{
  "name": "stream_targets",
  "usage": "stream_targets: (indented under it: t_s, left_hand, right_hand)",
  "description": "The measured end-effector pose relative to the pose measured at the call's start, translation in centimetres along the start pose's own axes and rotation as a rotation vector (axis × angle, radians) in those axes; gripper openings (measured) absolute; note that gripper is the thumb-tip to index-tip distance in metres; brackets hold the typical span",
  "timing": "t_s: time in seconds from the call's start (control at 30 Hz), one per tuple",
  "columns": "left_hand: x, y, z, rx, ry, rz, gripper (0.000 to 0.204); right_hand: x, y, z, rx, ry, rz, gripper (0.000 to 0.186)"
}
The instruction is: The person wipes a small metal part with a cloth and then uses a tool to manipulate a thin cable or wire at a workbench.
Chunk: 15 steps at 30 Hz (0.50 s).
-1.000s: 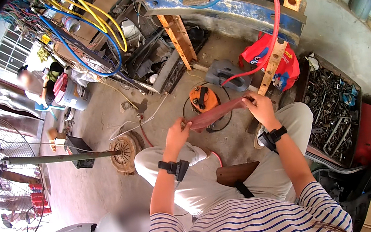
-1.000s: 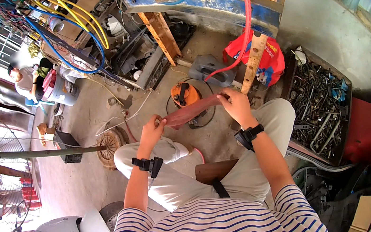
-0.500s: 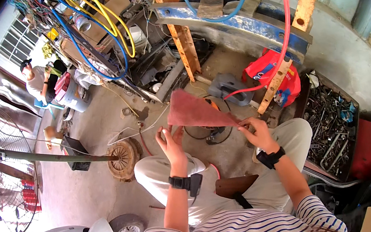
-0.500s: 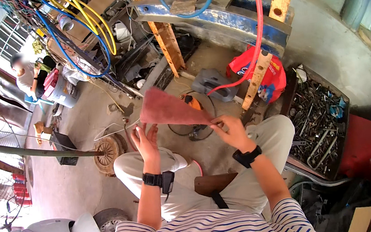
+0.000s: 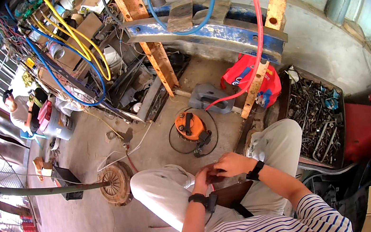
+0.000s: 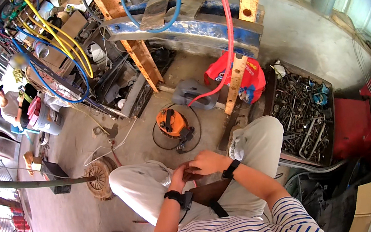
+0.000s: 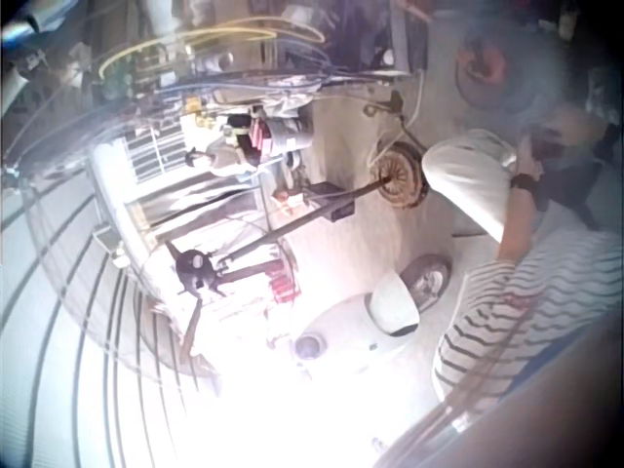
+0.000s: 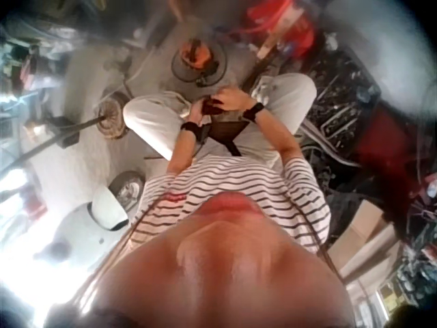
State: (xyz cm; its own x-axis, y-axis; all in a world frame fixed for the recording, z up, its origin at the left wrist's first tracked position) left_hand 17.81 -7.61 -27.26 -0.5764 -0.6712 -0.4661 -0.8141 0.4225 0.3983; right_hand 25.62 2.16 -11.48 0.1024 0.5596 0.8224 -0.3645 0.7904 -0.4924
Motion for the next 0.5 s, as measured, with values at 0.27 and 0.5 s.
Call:
stream_targets:
  t_s: [0.27,0.5]
  left_hand:
    - [1.0,-0.8,4.6,-0.026,0.149,-0.147,0.026]
    - [-1.3,-2.9,8.0,0.082,-0.15,-0.108,0.047]
  right_hand:
    - [1.8,7.1,-7.0,-0.478,0.104,0.146,0.031]
    - [21.7,-1.2,-20.6,-0.589,1.48,-0.083,0.016]
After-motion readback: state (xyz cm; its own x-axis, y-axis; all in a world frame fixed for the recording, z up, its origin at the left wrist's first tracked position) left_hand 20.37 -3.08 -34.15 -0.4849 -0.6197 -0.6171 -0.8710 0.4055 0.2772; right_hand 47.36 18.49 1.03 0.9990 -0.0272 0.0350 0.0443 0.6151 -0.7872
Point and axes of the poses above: each hand's wrist, its own z-axis towards the middle knuckle, its own x-axis out of the back of the hand, y = z × x, the point moved 7 cm from there along z, towards the middle knuckle, and after that the axes turned 14 degrees about x, right-handed, at the moved point
